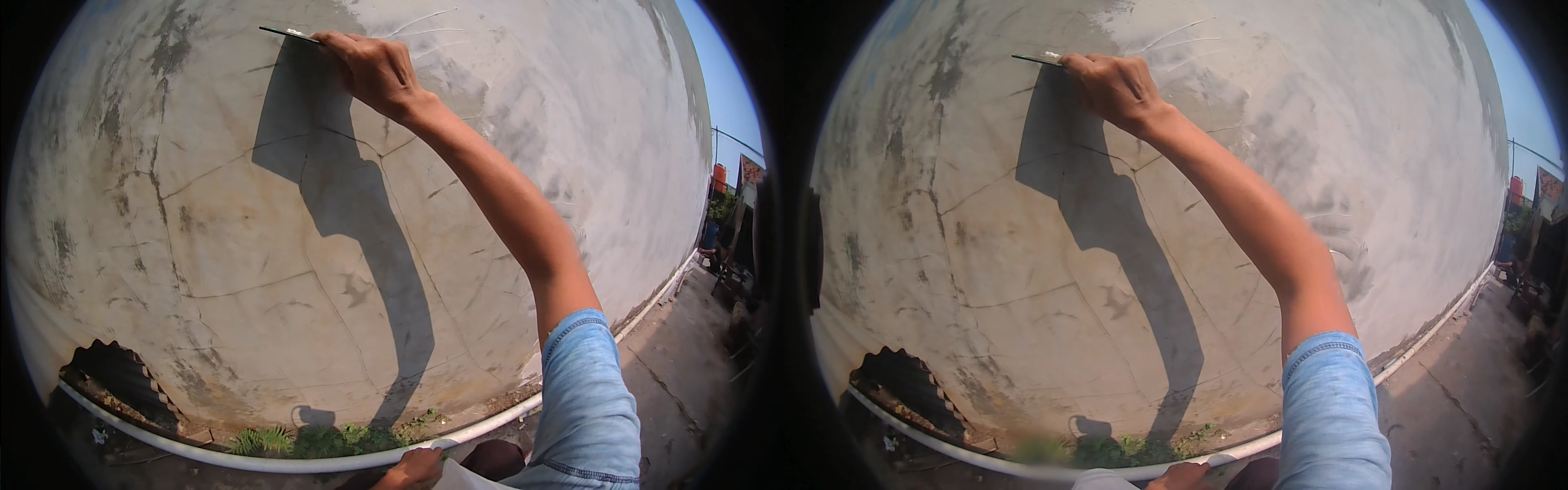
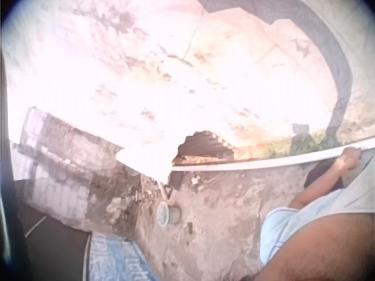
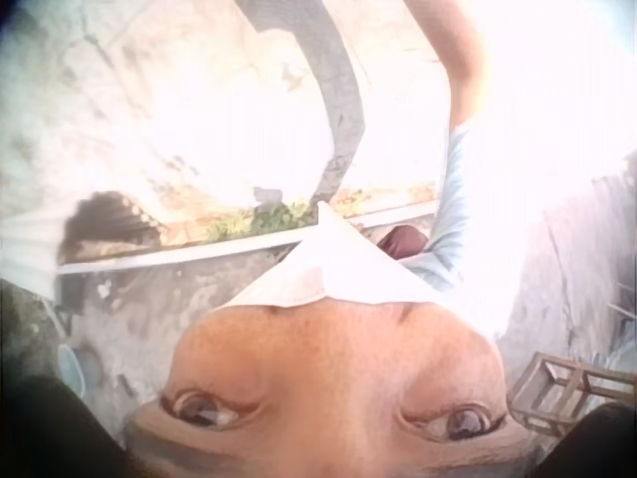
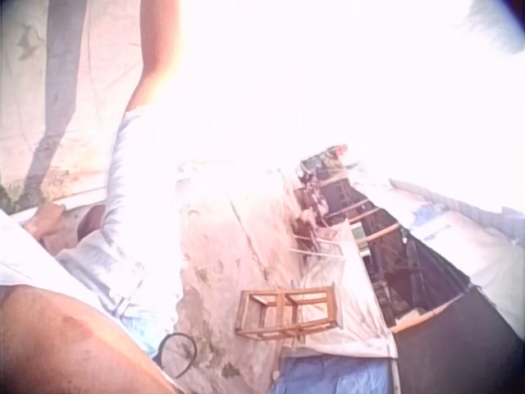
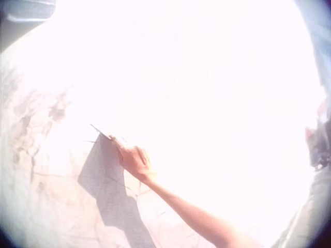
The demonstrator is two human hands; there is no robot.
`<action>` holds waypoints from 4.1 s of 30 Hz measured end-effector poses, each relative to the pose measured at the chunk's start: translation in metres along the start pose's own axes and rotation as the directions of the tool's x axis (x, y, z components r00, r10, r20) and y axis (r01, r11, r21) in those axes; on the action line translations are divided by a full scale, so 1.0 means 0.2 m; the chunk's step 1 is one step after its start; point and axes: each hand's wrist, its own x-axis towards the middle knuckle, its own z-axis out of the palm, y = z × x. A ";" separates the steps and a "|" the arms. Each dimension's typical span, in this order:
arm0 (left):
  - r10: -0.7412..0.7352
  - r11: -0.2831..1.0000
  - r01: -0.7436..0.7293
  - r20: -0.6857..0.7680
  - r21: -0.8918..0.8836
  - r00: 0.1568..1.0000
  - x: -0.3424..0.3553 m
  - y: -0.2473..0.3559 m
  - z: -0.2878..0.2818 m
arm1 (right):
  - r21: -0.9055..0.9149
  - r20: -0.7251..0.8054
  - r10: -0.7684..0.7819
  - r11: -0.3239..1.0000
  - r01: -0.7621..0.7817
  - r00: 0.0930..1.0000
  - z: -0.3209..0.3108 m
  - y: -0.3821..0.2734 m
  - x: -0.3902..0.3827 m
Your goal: The person mixes a white paste in a bucket, then uses a trowel to scoop and apply the paste onto a vertical wall. They repeatedly smooth the surface with the trowel, working along the wall's edge.
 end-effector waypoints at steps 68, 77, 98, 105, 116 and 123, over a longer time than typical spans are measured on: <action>0.079 0.995 -0.098 -0.367 -0.031 0.927 0.01 -0.03 0.07 | -0.597 -0.459 0.372 0.544 -0.590 0.807 -0.41 1.36 -0.07; -0.004 0.998 -0.003 -0.115 -0.059 0.993 -0.04 -0.08 -0.01 | -0.536 -0.255 0.546 0.607 -0.587 0.798 -0.01 1.11 0.13; -0.010 0.996 -0.013 -0.275 -0.083 0.961 -0.01 -0.16 0.08 | -0.597 -0.258 0.640 0.483 -0.640 0.724 -0.12 1.19 -0.05; 0.079 0.994 -0.100 -0.376 -0.038 0.923 0.18 -0.35 0.33 | -0.361 -0.357 0.083 0.906 -0.219 0.930 0.32 0.67 0.47; 0.102 0.995 -0.093 -0.431 0.042 0.897 -0.18 -0.08 0.02 | -0.711 -0.420 0.003 0.620 -0.331 0.908 -0.25 1.10 0.03; 0.015 1.000 -0.009 -0.335 0.019 0.942 0.01 -0.24 0.19 | -0.257 -0.218 0.033 0.962 -0.090 0.975 0.08 0.35 0.14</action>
